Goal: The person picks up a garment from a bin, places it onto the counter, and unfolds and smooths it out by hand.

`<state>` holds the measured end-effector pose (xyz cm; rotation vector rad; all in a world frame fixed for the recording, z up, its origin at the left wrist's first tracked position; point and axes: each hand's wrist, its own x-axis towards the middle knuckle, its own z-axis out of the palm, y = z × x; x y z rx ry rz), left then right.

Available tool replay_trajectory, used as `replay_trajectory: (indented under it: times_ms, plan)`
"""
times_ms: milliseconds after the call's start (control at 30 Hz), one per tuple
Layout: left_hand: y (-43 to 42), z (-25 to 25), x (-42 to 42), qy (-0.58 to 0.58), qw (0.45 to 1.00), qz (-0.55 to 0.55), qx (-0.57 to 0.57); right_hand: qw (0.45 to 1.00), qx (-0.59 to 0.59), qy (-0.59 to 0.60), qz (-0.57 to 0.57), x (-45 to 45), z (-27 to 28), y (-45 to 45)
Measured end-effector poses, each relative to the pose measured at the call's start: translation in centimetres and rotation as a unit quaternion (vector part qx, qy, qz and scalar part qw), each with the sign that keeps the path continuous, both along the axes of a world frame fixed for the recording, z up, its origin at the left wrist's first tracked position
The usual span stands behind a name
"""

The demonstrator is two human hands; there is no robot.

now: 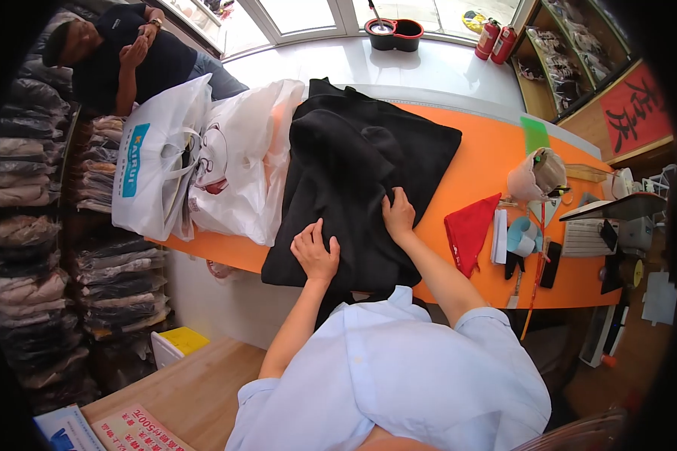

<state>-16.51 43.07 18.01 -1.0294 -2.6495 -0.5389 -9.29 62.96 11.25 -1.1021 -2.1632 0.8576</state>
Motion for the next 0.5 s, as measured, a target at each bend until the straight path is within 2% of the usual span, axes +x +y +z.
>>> replay_trajectory:
  times_ms: [500]
  plan:
    - [0.11, -0.18, 0.15, 0.012, 1.000, -0.004, 0.001, 0.999, 0.023, 0.026, 0.001, 0.27, -0.35, 0.16]
